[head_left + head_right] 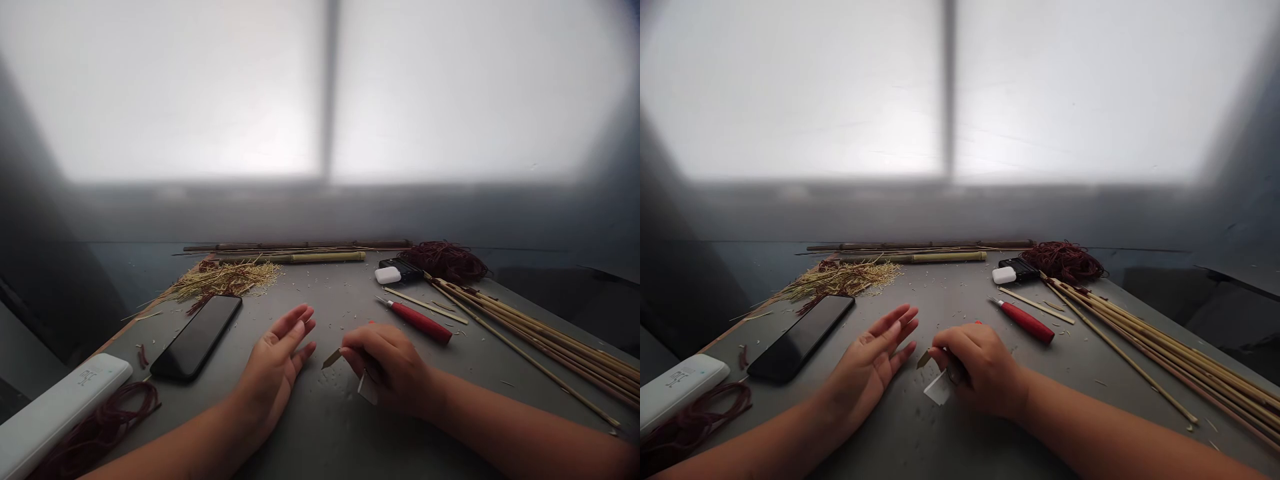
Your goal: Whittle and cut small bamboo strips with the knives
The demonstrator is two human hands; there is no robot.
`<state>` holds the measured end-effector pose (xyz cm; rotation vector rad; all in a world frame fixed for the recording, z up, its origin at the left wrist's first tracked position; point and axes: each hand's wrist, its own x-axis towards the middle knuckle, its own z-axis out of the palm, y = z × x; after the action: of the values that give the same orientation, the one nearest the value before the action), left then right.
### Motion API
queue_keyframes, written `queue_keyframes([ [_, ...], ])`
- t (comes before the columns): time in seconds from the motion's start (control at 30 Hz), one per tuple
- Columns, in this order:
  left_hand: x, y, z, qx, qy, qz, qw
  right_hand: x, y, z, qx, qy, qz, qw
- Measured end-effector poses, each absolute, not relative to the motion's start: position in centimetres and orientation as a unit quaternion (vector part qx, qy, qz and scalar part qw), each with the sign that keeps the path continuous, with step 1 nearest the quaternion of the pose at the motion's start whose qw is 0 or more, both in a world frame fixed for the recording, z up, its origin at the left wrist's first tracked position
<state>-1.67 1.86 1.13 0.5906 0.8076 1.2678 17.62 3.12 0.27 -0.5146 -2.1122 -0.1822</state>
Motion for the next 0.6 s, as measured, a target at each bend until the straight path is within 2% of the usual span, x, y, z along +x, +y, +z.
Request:
queue_keyframes([
  [0.17,-1.5,2.0,1.7,0.225,0.376,0.553,0.709,17.7,3.2,0.2,-0.212,-0.861,-0.072,0.457],
  [0.6,-1.9,2.3,0.3,0.338,0.353,0.534,0.69,17.7,3.2,0.2,-0.21,-0.861,-0.08,0.456],
])
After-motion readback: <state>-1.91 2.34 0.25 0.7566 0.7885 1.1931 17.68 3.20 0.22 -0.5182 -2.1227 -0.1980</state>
